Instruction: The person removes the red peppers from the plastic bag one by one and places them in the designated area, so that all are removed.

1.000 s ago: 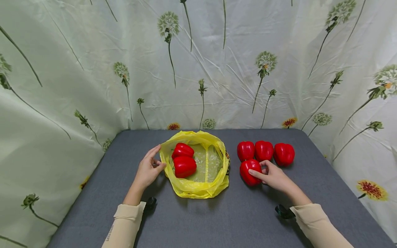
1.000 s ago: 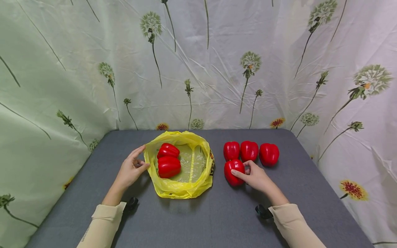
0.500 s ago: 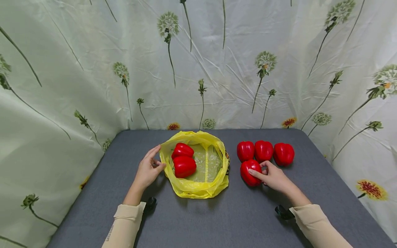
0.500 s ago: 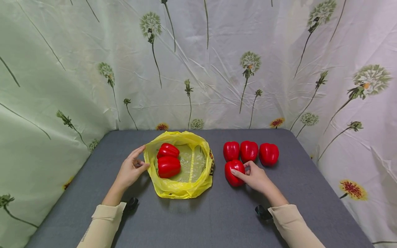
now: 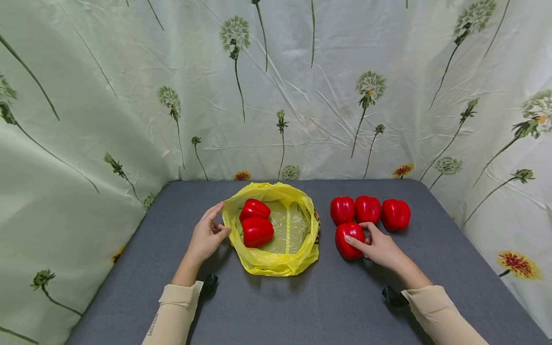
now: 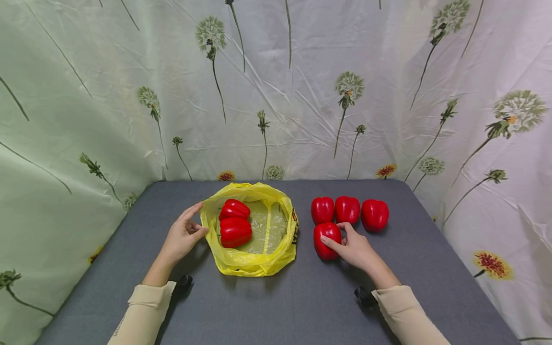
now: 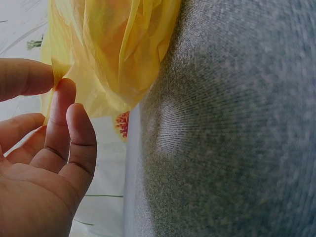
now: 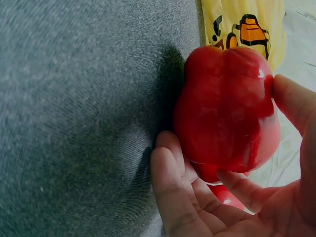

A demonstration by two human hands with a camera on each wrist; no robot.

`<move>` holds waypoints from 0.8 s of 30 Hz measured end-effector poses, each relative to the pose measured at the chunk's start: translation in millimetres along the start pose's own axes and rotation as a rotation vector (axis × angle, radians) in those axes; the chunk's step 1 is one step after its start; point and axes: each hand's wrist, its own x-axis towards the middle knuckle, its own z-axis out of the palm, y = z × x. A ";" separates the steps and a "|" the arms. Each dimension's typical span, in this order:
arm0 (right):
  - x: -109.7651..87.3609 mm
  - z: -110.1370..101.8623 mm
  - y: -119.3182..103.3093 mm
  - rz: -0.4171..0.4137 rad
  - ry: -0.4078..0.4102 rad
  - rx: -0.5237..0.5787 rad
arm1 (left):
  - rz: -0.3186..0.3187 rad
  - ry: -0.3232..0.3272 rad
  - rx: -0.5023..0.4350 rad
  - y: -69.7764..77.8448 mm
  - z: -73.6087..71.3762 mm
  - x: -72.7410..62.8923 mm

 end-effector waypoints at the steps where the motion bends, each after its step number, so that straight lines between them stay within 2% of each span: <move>1: 0.0 -0.1 -0.2 -0.003 -0.003 -0.001 | 0.000 0.000 0.001 0.1 0.0 0.0; 24: -2.7 -2.0 1.6 -0.011 0.006 -0.015 | -0.005 -0.001 0.007 0.1 -0.8 -0.8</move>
